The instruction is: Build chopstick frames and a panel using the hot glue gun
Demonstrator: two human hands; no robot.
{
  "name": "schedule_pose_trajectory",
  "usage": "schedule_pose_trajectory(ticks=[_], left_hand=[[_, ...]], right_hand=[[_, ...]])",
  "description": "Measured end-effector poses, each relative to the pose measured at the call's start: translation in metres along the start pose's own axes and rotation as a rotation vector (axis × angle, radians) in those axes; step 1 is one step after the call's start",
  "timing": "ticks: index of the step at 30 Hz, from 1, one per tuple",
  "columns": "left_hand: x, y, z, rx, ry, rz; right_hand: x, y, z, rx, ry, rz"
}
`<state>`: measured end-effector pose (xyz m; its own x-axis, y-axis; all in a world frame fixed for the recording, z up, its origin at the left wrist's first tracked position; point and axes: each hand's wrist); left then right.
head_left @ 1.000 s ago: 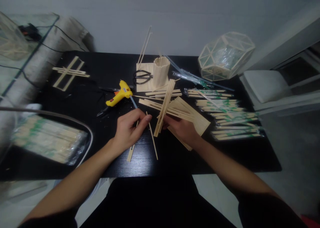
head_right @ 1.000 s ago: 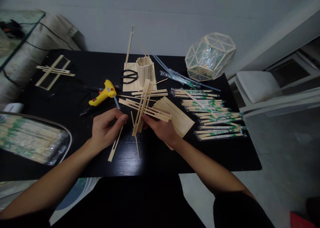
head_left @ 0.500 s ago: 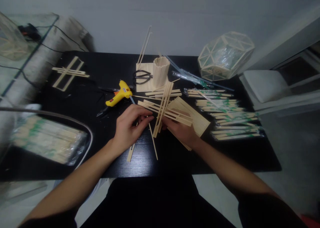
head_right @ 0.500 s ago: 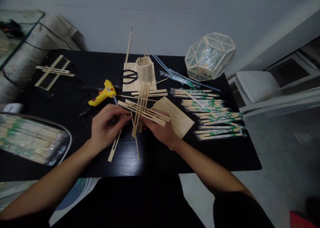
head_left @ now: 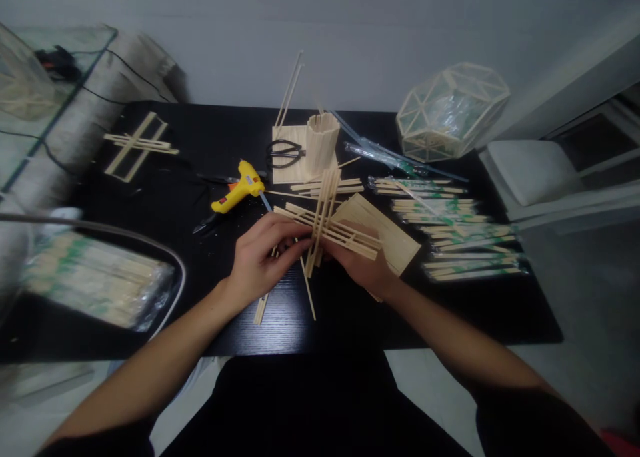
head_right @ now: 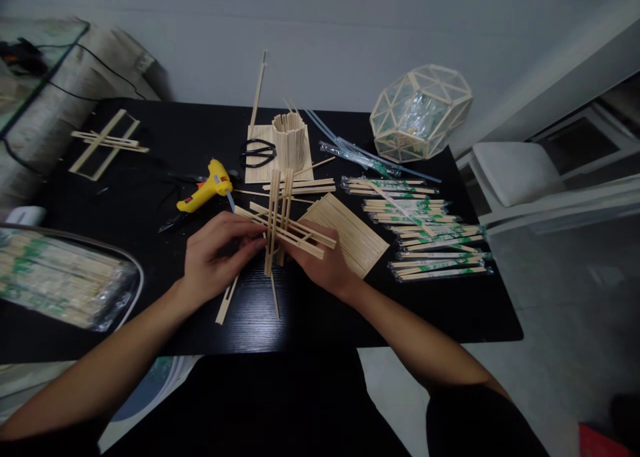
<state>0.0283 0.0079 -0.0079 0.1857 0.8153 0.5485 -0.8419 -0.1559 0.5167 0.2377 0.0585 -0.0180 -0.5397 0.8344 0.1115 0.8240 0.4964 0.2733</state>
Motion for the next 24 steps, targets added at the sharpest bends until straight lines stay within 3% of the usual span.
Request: schedule_pose_trajectory(ticks=[8,24], left_hand=[[0.002,0.000,0.001,-0.005,0.032,0.020],[0.001,-0.001,0.002,-0.019,0.066,0.002]], right_hand=[[-0.006,-0.001,0.012,-0.068,0.133,0.003],[-0.006,0.003,0.001,-0.183,0.251,-0.007]])
Point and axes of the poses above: each hand's wrist, its own x-axis towards the middle knuckle, its own y-axis out of the back of the hand, z = x × y, and after that the axes turned 7 degrees about -z, right-handed
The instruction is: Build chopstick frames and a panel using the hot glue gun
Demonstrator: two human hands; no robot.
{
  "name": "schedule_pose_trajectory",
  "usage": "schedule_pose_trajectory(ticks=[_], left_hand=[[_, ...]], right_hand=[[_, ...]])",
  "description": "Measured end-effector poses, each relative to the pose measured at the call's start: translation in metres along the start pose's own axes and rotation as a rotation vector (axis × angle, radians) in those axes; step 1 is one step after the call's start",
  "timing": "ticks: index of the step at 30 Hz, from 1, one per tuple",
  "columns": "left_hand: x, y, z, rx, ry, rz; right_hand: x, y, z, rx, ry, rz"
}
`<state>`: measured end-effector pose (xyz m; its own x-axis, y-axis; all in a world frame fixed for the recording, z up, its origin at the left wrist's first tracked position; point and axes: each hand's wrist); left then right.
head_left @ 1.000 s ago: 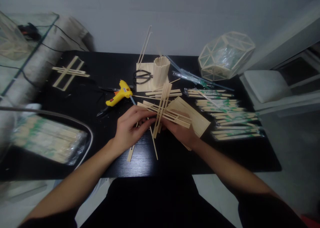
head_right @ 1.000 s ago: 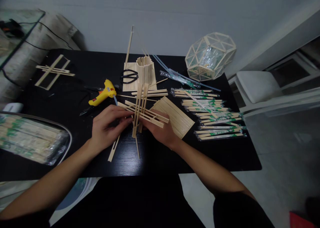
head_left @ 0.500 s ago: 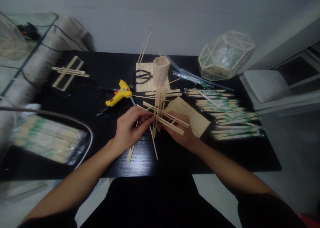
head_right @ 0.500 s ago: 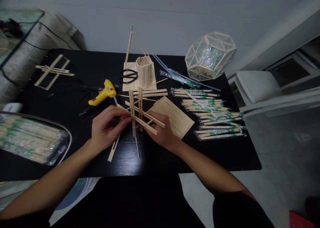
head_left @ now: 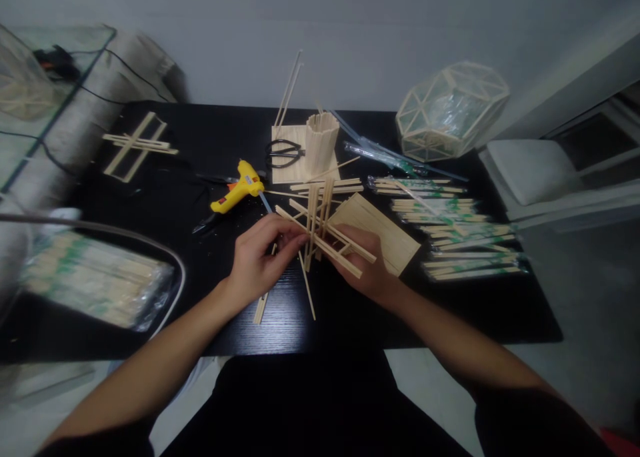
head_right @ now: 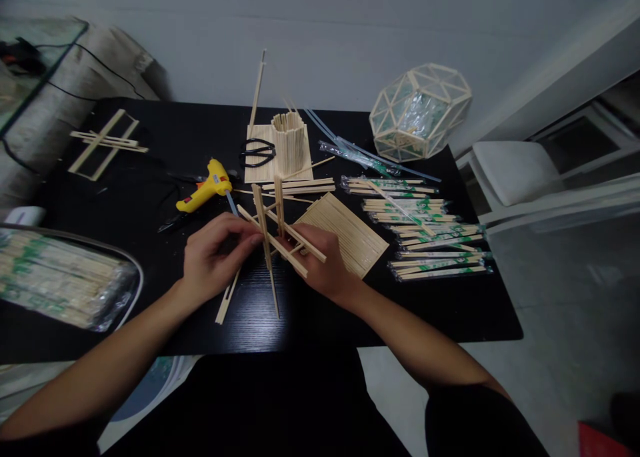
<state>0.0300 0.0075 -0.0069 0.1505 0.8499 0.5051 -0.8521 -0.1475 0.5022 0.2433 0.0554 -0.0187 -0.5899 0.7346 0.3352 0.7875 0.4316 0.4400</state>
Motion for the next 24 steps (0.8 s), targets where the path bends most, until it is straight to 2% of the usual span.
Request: schedule_pose_trajectory(ticks=[10,24], left_hand=[[-0.0051,-0.0009,-0.0028,-0.021,0.039,-0.068],[-0.0039,-0.0001,-0.0072,-0.001,0.020,-0.038]], right_hand=[[-0.0002,0.0003,-0.0017,0.009,-0.008,-0.011],[0.0018,0.0009,-0.0031,0.048,-0.049,-0.021]])
Point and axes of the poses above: each hand's wrist, its own x-axis towards the middle knuckle, its own y-axis out of the back of the hand, z = x × y, and after that the axes turned 7 degrees about -z, right-handed
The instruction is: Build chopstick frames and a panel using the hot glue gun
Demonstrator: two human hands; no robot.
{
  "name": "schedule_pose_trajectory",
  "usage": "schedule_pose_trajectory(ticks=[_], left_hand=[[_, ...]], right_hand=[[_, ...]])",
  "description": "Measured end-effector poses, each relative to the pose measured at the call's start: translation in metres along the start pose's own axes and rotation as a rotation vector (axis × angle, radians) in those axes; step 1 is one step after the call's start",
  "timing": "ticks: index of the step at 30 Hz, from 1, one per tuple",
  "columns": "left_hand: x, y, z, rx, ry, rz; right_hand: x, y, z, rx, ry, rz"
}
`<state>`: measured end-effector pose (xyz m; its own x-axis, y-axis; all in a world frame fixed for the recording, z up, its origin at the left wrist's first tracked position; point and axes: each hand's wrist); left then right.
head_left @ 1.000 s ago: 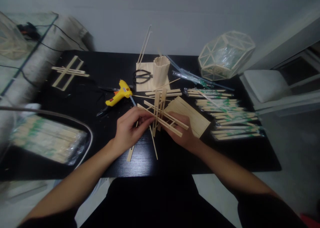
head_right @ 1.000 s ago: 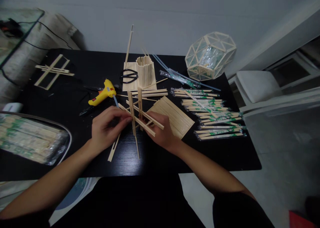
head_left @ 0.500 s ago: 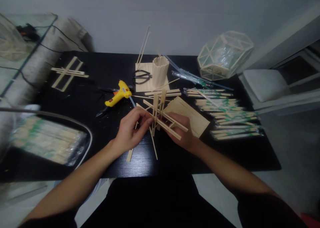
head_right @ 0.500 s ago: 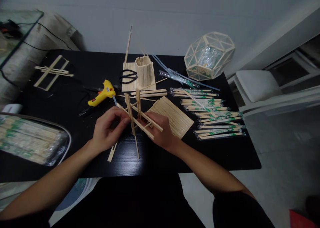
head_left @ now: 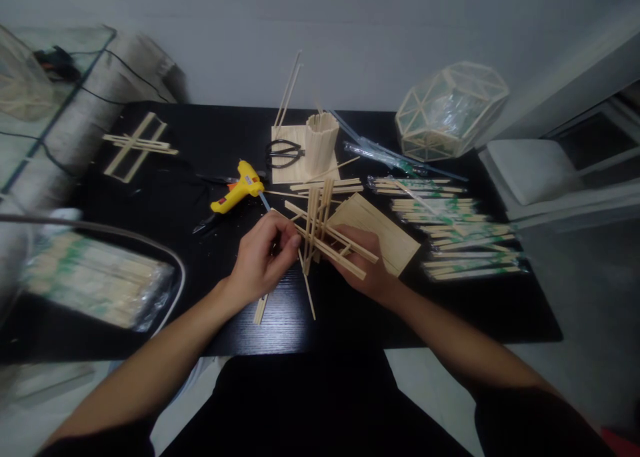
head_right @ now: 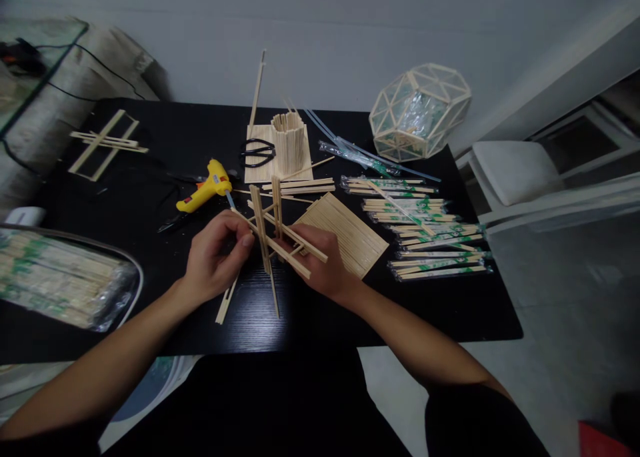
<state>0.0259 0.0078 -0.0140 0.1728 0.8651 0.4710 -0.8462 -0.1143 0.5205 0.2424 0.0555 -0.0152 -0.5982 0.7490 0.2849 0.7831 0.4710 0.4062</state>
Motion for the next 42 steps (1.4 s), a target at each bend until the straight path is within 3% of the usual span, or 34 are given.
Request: schedule_pose_trajectory(ticks=[13,27,31,34,38,42], left_hand=[[0.000,0.000,-0.003,-0.088,0.029,0.103],[-0.003,-0.003,0.001,-0.025,0.089,0.151],[-0.001,-0.001,0.003,0.035,0.080,0.013],[0.000,0.001,0.003,0.089,-0.009,-0.132],[0.001,0.002,0.001,0.169,-0.112,-0.440],[-0.001,-0.001,-0.002,0.229,-0.080,-0.656]], right_hand=[[-0.002,-0.004,0.005,0.128,-0.126,0.076],[0.007,0.000,0.001,0.010,-0.161,0.086],[0.012,0.003,0.011,0.050,-0.254,0.139],[0.015,0.004,0.023,0.306,-0.368,0.264],[0.020,0.007,0.032,0.431,-0.402,0.287],[0.022,0.010,0.034,0.466,-0.405,0.302]])
Point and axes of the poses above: each hand's wrist, its own x-axis towards the middle knuckle, its own y-axis out of the back of the hand, z = x × y, and after that the axes turned 7 degrees about -z, right-handed
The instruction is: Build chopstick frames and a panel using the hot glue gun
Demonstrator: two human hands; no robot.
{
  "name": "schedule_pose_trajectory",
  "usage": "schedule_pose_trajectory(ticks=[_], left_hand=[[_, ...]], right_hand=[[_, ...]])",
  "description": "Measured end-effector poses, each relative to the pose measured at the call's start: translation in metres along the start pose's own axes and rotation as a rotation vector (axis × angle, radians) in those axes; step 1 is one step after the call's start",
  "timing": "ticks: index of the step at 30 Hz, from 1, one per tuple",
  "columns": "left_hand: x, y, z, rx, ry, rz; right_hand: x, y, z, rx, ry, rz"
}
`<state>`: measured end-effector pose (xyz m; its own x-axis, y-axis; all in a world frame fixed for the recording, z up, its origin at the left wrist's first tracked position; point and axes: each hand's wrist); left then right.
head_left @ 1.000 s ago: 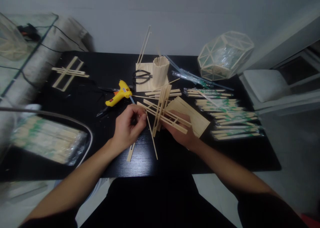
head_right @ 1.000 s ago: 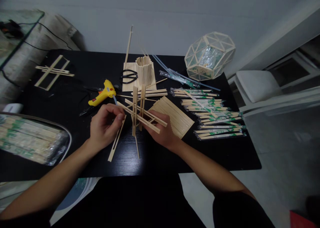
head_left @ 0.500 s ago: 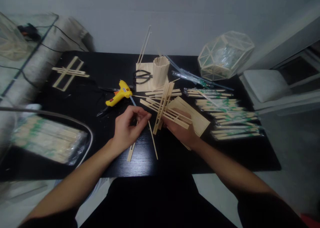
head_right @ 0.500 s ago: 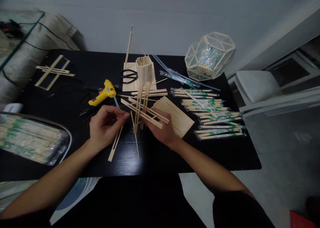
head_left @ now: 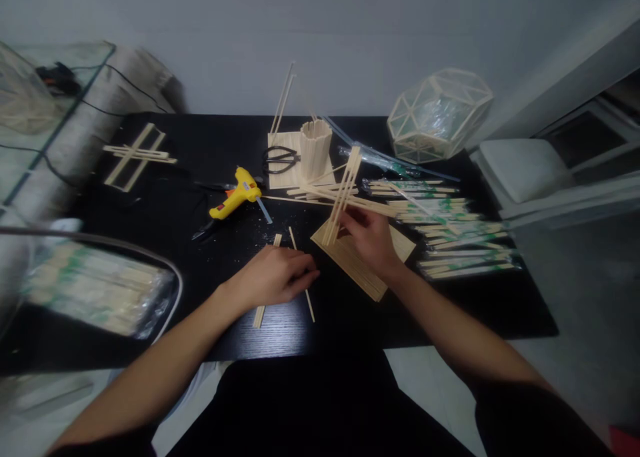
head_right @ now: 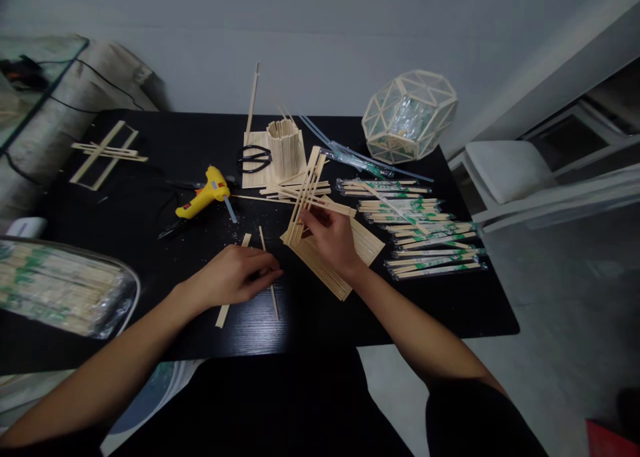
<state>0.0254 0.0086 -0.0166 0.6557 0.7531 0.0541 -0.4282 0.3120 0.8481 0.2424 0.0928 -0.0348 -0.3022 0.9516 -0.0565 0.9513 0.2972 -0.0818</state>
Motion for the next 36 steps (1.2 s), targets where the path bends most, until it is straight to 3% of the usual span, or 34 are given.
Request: schedule_pose_trajectory(ticks=[6,10,18,21,24,32,36], left_hand=[[0.004,-0.003,-0.001,-0.005,0.068,-0.054],[0.008,0.005,0.004,0.164,0.136,-0.139],[0.019,0.025,0.017,0.356,0.548,-0.375],[0.025,0.023,0.022,0.295,0.708,-0.401],[0.031,0.019,0.027,0.212,0.776,-0.411],[0.026,0.027,0.024,0.137,0.756,-0.319],[0.020,0.046,0.021,-0.284,0.512,-0.095]], right_hand=[[0.003,0.000,0.005,0.027,-0.010,0.000],[0.005,0.000,0.005,0.045,-0.012,0.017],[0.010,0.003,0.002,0.050,0.043,0.066],[0.011,0.004,0.003,0.057,0.064,0.064],[0.012,0.003,0.005,0.052,0.102,0.049],[0.012,0.008,-0.004,-0.160,0.266,0.175],[0.011,0.014,-0.009,-0.282,0.302,0.201]])
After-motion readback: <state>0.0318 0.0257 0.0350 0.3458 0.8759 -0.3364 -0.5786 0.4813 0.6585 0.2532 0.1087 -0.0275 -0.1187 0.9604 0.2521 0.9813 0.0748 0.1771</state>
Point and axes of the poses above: each hand's wrist, its own x-axis towards the middle knuckle, its own y-axis out of the back of the hand, z = x × y, and after that the axes turned 7 degrees about -z, right-handed
